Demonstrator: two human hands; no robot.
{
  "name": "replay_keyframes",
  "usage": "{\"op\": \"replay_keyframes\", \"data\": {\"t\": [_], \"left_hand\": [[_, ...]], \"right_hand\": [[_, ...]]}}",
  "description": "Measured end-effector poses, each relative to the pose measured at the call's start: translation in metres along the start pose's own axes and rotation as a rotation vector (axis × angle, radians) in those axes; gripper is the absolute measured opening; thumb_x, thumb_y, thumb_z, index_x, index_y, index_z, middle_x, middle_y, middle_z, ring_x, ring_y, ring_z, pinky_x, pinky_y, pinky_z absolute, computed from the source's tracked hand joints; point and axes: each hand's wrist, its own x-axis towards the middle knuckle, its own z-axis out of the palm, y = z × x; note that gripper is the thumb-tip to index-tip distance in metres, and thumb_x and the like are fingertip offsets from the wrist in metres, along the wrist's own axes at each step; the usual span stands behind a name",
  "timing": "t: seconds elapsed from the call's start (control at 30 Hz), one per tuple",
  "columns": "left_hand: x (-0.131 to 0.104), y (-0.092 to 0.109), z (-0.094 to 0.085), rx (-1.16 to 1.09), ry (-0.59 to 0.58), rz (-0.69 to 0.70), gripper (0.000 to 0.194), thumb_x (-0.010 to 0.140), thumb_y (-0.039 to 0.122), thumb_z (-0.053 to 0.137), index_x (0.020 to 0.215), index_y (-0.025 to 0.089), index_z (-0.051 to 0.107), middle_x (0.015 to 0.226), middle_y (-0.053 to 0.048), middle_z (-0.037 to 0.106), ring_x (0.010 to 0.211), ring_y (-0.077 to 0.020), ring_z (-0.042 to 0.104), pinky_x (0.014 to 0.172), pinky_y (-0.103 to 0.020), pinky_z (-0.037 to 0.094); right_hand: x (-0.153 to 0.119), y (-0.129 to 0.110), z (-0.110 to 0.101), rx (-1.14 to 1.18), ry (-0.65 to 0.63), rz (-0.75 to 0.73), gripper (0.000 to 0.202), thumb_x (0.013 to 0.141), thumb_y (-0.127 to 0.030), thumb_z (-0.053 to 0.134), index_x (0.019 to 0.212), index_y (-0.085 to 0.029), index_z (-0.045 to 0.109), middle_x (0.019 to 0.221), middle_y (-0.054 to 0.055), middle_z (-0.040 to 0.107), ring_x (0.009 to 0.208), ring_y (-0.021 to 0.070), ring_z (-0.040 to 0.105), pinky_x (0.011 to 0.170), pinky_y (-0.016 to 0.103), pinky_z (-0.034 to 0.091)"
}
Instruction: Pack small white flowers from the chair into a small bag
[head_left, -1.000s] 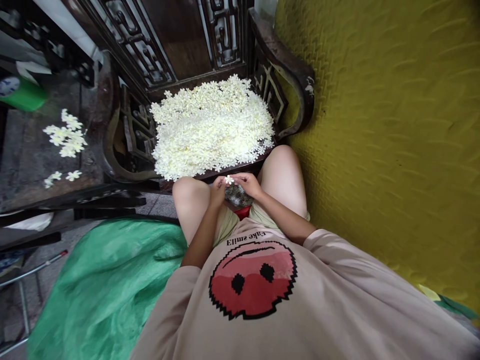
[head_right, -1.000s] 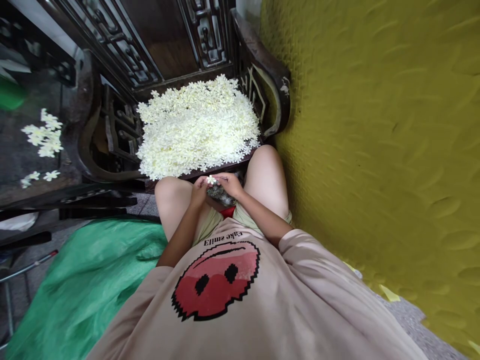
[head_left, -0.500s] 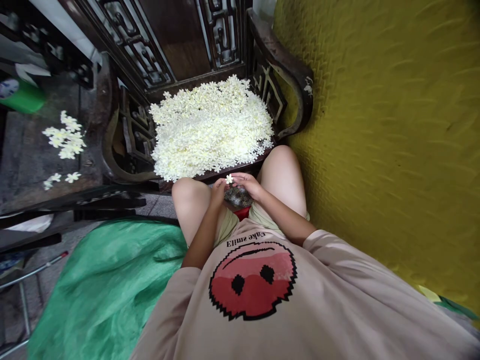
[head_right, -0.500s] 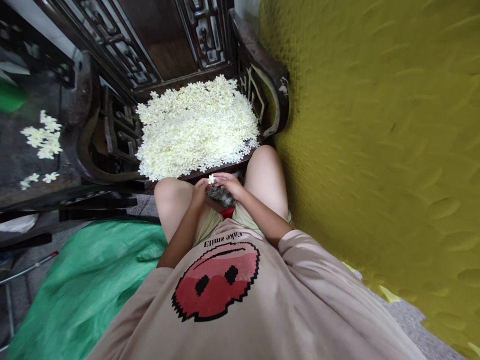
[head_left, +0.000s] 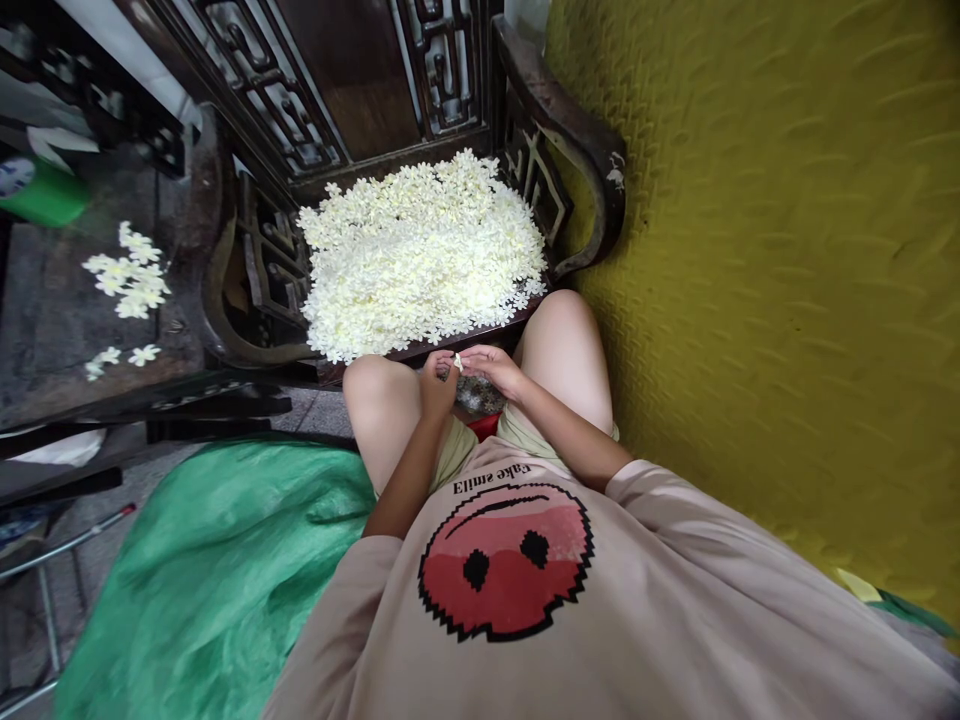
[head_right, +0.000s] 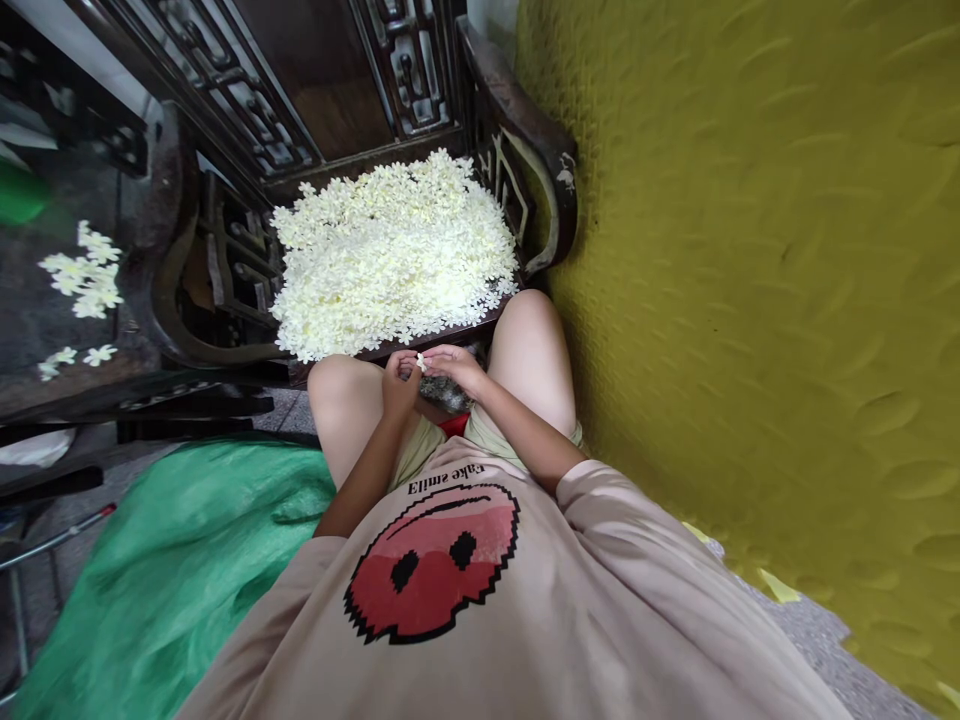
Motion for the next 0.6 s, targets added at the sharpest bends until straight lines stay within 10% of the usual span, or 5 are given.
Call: {"op": "replay_keyframes", "data": {"t": [0.6], "left_hand": [[-0.0008, 0.0004, -0.0024, 0.257, 0.062, 0.187, 0.017, 0.075, 0.017, 0.054, 0.084, 0.022, 0.068, 0.085, -0.005, 0.064, 0.085, -0.0185, 0.057, 0.086, -0.032, 0.041]], "right_hand": [[-0.0002, 0.0024, 0.0011, -0.012, 0.018, 0.012, 0.035, 0.05, -0.04, 0.083, 0.071, -0.015, 0.07, 0.071, 0.004, 0.07, 0.071, 0.0146, 0.065, 0.076, 0.028, 0.05]]}}
